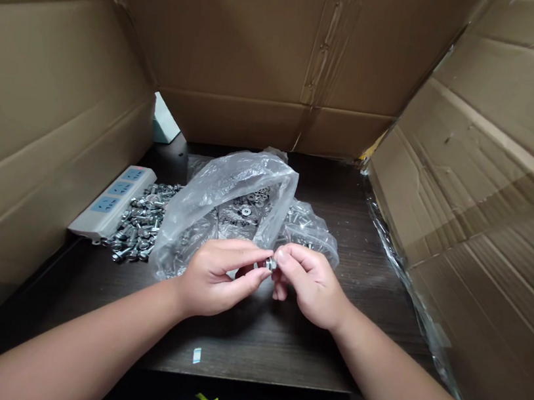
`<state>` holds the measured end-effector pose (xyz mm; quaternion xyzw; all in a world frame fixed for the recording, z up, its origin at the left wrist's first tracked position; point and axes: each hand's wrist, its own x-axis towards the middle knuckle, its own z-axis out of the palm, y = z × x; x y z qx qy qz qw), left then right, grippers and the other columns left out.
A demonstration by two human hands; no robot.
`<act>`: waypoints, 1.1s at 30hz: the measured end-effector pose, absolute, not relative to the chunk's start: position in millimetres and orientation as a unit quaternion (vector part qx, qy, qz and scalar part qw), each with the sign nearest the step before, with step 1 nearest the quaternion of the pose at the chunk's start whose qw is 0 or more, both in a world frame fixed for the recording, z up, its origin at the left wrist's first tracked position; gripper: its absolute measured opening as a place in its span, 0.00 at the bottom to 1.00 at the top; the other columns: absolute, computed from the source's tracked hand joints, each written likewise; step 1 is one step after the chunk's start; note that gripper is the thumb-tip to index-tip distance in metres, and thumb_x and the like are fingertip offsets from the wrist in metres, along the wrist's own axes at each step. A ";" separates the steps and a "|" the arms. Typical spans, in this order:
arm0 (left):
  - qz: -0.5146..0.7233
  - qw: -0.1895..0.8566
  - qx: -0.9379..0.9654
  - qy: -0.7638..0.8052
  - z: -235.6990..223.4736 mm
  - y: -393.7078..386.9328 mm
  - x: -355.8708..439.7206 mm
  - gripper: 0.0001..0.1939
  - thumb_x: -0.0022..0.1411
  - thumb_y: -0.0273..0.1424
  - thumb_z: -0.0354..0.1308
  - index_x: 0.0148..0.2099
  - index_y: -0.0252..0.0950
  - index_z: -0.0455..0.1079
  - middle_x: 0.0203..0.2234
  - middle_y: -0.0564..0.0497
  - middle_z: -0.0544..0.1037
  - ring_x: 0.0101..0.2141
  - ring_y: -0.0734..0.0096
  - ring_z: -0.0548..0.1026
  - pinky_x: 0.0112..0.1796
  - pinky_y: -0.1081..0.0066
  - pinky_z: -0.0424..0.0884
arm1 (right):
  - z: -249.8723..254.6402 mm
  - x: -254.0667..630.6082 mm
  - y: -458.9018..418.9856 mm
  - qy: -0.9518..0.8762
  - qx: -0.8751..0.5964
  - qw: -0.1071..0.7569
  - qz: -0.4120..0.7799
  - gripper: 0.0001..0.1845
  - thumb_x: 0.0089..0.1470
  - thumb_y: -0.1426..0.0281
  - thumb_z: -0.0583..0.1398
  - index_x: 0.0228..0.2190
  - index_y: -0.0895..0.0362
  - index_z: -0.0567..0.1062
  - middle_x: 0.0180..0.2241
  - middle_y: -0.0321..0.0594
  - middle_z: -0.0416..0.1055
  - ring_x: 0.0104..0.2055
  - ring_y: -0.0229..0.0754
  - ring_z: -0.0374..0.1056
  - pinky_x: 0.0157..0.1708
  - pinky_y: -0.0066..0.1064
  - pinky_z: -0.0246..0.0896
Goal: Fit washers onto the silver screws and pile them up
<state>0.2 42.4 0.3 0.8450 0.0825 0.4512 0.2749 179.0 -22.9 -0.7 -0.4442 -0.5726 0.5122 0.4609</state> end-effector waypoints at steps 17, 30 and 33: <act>0.454 0.276 0.844 0.078 0.5 41.1 0.7 0.18 0.58 0.19 0.59 0.51 0.34 0.74 0.24 0.49 0.77 0.23 0.76 0.72 0.25 0.77 0.70 | 1.6 180.6 -23.9 -0.554 -0.419 0.467 0.548 0.14 0.59 0.61 0.59 0.28 0.59 0.69 0.18 0.32 0.65 0.20 0.33 0.63 0.22 0.26 0.60; 0.461 0.286 0.834 0.094 0.4 41.4 1.4 0.15 0.58 0.20 0.58 0.48 0.34 0.75 0.23 0.50 0.77 0.22 0.78 0.70 0.25 0.77 0.68 | 3.6 181.3 -21.6 -0.525 -0.402 0.500 0.559 0.11 0.53 0.64 0.64 0.34 0.59 0.72 0.25 0.33 0.67 0.22 0.32 0.64 0.22 0.25 0.64; 0.463 0.282 0.835 0.096 0.2 41.4 1.2 0.15 0.58 0.20 0.59 0.48 0.33 0.75 0.24 0.49 0.77 0.22 0.78 0.70 0.25 0.77 0.68 | 3.1 180.5 -22.7 -0.528 -0.402 0.500 0.556 0.10 0.54 0.65 0.63 0.34 0.60 0.72 0.23 0.32 0.66 0.21 0.32 0.63 0.21 0.24 0.63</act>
